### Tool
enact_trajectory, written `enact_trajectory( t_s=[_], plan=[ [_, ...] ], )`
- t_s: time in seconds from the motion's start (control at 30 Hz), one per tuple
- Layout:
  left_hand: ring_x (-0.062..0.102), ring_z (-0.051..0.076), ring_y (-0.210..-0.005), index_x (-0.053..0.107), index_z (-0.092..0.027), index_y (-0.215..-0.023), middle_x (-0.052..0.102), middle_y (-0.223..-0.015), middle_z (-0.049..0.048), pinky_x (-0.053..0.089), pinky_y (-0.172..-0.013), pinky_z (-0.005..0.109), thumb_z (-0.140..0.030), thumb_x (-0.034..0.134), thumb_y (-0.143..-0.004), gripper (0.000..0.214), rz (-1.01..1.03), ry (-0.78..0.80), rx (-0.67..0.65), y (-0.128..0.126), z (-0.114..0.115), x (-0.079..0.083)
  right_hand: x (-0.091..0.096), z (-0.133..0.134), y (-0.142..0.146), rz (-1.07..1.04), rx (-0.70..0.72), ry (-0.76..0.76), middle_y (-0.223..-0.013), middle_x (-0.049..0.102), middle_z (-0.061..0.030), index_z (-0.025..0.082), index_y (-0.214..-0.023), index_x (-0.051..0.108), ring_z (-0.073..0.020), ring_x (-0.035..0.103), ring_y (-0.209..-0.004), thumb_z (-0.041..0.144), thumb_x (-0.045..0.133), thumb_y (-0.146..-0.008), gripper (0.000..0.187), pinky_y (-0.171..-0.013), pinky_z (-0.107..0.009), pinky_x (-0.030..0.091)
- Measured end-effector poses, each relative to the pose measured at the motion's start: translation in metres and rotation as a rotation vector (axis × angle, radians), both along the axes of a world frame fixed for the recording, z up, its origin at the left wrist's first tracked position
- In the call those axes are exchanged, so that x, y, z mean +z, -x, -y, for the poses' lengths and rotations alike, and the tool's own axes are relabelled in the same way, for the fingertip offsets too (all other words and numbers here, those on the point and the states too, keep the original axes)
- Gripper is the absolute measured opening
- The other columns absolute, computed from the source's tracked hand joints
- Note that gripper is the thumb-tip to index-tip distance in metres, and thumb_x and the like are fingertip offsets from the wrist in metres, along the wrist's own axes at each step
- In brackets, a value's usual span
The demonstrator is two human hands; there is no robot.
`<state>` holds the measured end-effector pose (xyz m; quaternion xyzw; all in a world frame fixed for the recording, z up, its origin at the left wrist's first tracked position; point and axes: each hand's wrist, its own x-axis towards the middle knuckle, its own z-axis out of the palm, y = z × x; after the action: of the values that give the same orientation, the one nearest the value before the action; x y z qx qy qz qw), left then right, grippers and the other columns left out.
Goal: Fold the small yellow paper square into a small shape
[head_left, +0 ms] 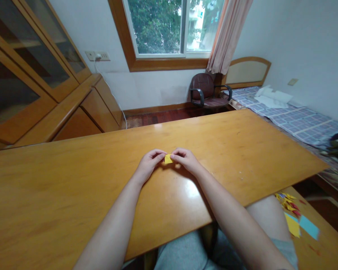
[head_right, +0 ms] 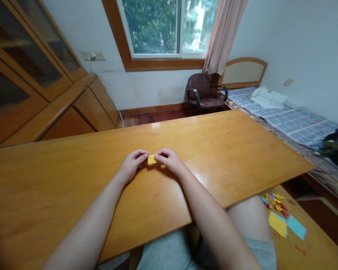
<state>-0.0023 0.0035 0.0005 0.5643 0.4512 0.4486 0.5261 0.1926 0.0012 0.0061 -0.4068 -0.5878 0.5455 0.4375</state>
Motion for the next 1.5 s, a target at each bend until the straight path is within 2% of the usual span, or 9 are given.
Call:
enact_trajectory(
  t_s=[0.17, 0.37, 0.53, 0.93, 1.23, 1.5],
  plan=[
    [0.06, 0.015, -0.073, 0.072, -0.018, -0.084, 0.067, -0.075, 0.0015, 0.047, -0.073, 0.026, -0.045, 0.072, -0.075, 0.029, 0.0, -0.003, -0.001, 0.0007, -0.0005, -0.0015, -0.0001, 0.0001, 0.0, -0.014, 0.015, 0.005, -0.067, 0.06, 0.0011, 0.017, -0.074, 0.064, -0.0123, 0.053, -0.064, 0.044, 0.071, -0.074, 0.028, -0.063, -0.025, 0.042],
    [0.06, 0.016, -0.076, 0.074, -0.019, -0.093, 0.069, -0.08, 0.0024, 0.047, -0.075, 0.027, -0.042, 0.073, -0.074, 0.03, 0.036, 0.012, -0.008, 0.0004, 0.0002, -0.0024, 0.0006, 0.0001, 0.0002, -0.034, 0.017, 0.02, -0.067, 0.059, 0.0017, 0.016, -0.075, 0.065, -0.0111, 0.052, -0.062, 0.043, 0.071, -0.075, 0.028, -0.062, -0.025, 0.041],
    [0.061, 0.016, -0.078, 0.075, -0.019, -0.089, 0.071, -0.086, 0.0037, 0.047, -0.076, 0.027, -0.04, 0.075, -0.072, 0.027, 0.053, 0.028, -0.008, -0.0008, 0.0024, 0.0007, -0.0004, -0.0004, 0.0, -0.042, 0.022, 0.028, -0.067, 0.059, 0.0015, 0.016, -0.076, 0.065, -0.0112, 0.052, -0.063, 0.043, 0.071, -0.075, 0.028, -0.062, -0.024, 0.042],
    [0.061, 0.017, -0.078, 0.075, -0.019, -0.086, 0.069, -0.079, 0.0028, 0.047, -0.077, 0.028, -0.04, 0.073, -0.074, 0.024, 0.02, -0.002, -0.02, 0.0008, 0.0017, 0.0005, 0.0008, -0.0002, -0.0004, -0.034, 0.026, 0.005, -0.069, 0.06, 0.0006, 0.017, -0.075, 0.066, -0.0124, 0.054, -0.065, 0.043, 0.071, -0.074, 0.027, -0.062, -0.025, 0.044],
    [0.061, 0.019, -0.083, 0.076, -0.019, -0.086, 0.069, -0.083, 0.0041, 0.047, -0.082, 0.03, -0.041, 0.07, -0.077, 0.025, -0.033, -0.067, 0.0, 0.0009, 0.0014, 0.0033, -0.0007, -0.0007, -0.0005, 0.004, 0.01, -0.024, -0.071, 0.06, -0.0001, 0.017, -0.077, 0.067, -0.0129, 0.053, -0.068, 0.046, 0.07, -0.076, 0.029, -0.065, -0.025, 0.044],
    [0.061, 0.018, -0.082, 0.076, -0.019, -0.088, 0.068, -0.081, 0.0031, 0.046, -0.08, 0.029, -0.041, 0.069, -0.079, 0.025, -0.067, -0.081, 0.01, 0.0024, 0.0015, 0.0061, -0.001, -0.0009, 0.001, -0.002, -0.007, -0.012, -0.071, 0.06, 0.0004, 0.017, -0.076, 0.067, -0.0125, 0.053, -0.067, 0.047, 0.071, -0.075, 0.031, -0.065, -0.025, 0.043]
  ],
)
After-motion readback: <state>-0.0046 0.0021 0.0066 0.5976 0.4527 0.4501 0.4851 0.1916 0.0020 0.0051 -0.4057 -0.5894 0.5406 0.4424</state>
